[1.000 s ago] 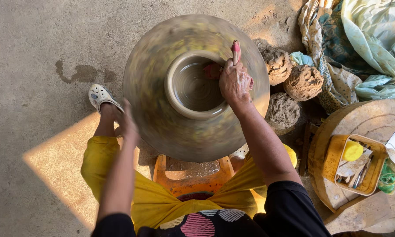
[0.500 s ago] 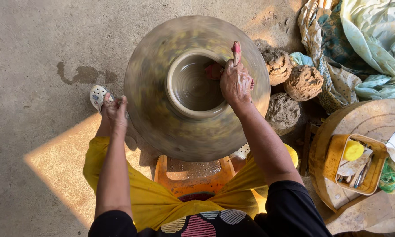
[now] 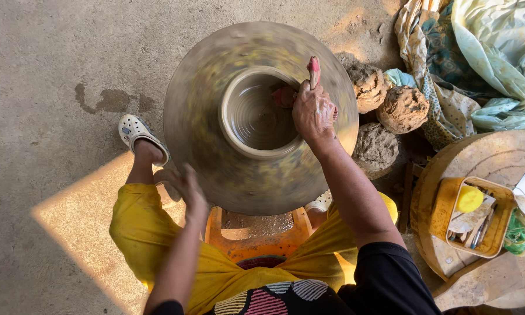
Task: The person shapes a lump of clay on a spinning pottery wheel by hand, using water and a red sponge to smooth the walls of the vessel.
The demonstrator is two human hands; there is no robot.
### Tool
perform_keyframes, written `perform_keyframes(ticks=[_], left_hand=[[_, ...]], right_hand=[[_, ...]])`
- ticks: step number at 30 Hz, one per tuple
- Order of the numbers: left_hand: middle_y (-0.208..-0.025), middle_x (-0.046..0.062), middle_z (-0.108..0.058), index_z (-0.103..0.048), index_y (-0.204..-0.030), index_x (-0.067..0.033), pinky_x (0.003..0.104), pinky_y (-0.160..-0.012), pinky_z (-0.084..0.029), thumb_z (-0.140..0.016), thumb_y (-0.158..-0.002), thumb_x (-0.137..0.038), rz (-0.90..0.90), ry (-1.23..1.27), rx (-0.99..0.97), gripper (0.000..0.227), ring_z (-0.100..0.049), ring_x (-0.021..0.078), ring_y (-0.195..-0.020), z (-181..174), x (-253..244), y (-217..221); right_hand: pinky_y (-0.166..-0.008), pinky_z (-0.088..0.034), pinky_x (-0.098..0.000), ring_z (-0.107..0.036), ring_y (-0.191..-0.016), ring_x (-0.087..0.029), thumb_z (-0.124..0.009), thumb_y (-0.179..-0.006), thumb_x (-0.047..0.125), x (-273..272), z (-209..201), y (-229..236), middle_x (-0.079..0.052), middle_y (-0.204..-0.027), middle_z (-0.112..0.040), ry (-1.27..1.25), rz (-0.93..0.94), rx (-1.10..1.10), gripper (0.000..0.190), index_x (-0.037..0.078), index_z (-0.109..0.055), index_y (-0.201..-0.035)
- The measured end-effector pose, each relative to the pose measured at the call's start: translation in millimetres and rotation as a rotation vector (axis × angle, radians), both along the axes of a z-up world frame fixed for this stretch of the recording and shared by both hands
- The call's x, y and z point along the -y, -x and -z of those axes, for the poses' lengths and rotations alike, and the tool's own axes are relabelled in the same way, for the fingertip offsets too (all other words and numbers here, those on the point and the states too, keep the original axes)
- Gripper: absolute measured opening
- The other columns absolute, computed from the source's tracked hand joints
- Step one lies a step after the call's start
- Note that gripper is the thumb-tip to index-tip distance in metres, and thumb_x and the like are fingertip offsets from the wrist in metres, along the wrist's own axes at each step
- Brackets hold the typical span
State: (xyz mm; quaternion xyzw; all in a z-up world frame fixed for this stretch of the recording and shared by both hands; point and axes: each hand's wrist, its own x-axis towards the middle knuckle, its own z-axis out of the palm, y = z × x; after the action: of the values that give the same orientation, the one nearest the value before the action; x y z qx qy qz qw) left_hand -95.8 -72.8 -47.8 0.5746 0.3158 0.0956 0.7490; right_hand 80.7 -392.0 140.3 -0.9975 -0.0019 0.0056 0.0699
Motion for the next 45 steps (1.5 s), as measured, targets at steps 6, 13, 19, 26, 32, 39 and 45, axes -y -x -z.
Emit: perform_keyframes(ticks=[6, 13, 19, 26, 32, 39, 45], left_hand=[[-0.162, 0.028, -0.052, -0.027, -0.168, -0.0079, 0.047, -0.126, -0.044, -0.065, -0.106, -0.051, 0.354, -0.470, -0.134, 0.084, -0.057, 0.0336, -0.146, -19.9, -121.4, -146.7], [-0.171, 0.016, -0.013, -0.003, -0.163, -0.0052, 0.044, -0.127, -0.017, -0.057, -0.085, -0.071, 0.079, 0.092, -0.412, 0.115, -0.019, 0.0293, -0.157, -24.4, 44.1, 31.8], [-0.106, 0.018, -0.077, -0.076, -0.125, 0.0034, 0.036, -0.081, -0.058, -0.075, -0.102, -0.029, 1.254, 0.091, -0.184, 0.040, -0.069, 0.0231, -0.093, -8.4, 161.9, 156.6], [-0.116, 0.009, -0.072, -0.063, -0.133, -0.0101, 0.034, -0.087, -0.063, -0.068, -0.095, -0.039, 1.457, 0.120, -0.303, 0.048, -0.070, 0.0174, -0.097, -114.3, 111.9, 68.3], [-0.113, 0.007, -0.070, -0.070, -0.095, -0.0065, 0.039, -0.090, -0.057, -0.074, -0.099, -0.020, 0.826, -0.679, 0.201, 0.015, -0.068, 0.0201, -0.104, -163.5, -13.8, -98.4], [-0.121, 0.007, -0.049, -0.039, -0.137, -0.0139, 0.047, -0.096, -0.044, -0.061, -0.090, -0.042, 0.247, -0.236, -0.226, 0.059, -0.047, 0.0231, -0.108, -48.3, -22.6, -84.0], [-0.142, 0.007, -0.031, -0.013, -0.160, -0.0179, 0.053, -0.107, -0.031, -0.048, -0.081, -0.060, 0.573, 0.368, -0.618, 0.095, -0.030, 0.0261, -0.127, -14.8, 135.5, 119.5]], right_hand=[[-0.067, -0.060, -0.0536, -0.073, -0.095, -0.039, -0.056, -0.099, 0.014, 0.4, -7.0, 0.7, -0.021, -0.170, -0.019, -0.039, -0.042, 0.144, 0.025, -0.011, -0.057, -0.104], [-0.071, -0.059, -0.0577, -0.071, -0.093, -0.043, -0.054, -0.100, 0.016, 3.0, 12.2, -7.5, -0.026, -0.121, -0.051, 0.064, 0.061, 0.012, 0.032, -0.004, -0.058, -0.125], [-0.062, -0.057, -0.0608, -0.071, -0.091, -0.041, -0.054, -0.096, 0.012, -2.8, -2.8, -4.9, -0.018, -0.169, -0.020, -0.018, 0.034, 0.047, 0.029, -0.012, -0.057, -0.112], [-0.068, -0.059, -0.0556, -0.071, -0.085, -0.044, -0.054, -0.096, 0.010, -0.6, 0.3, -4.7, -0.026, -0.169, -0.015, -0.017, -0.017, 0.096, 0.024, -0.010, -0.057, -0.108], [-0.063, -0.059, -0.0549, -0.072, -0.083, -0.043, -0.053, -0.095, 0.009, 4.9, -1.5, -2.6, -0.025, -0.168, -0.016, -0.005, -0.033, 0.106, 0.028, -0.013, -0.055, -0.111], [-0.063, -0.059, -0.0575, -0.072, -0.087, -0.043, -0.052, -0.096, 0.012, 1.3, -5.0, -2.0, -0.024, -0.169, -0.014, 0.029, 0.018, 0.020, 0.026, -0.011, -0.056, -0.108], [-0.074, -0.058, -0.0570, -0.071, -0.095, -0.046, -0.052, -0.098, 0.015, 7.0, 1.4, -4.7, -0.022, -0.168, -0.019, -0.063, -0.036, 0.162, 0.028, -0.010, -0.057, -0.109]])
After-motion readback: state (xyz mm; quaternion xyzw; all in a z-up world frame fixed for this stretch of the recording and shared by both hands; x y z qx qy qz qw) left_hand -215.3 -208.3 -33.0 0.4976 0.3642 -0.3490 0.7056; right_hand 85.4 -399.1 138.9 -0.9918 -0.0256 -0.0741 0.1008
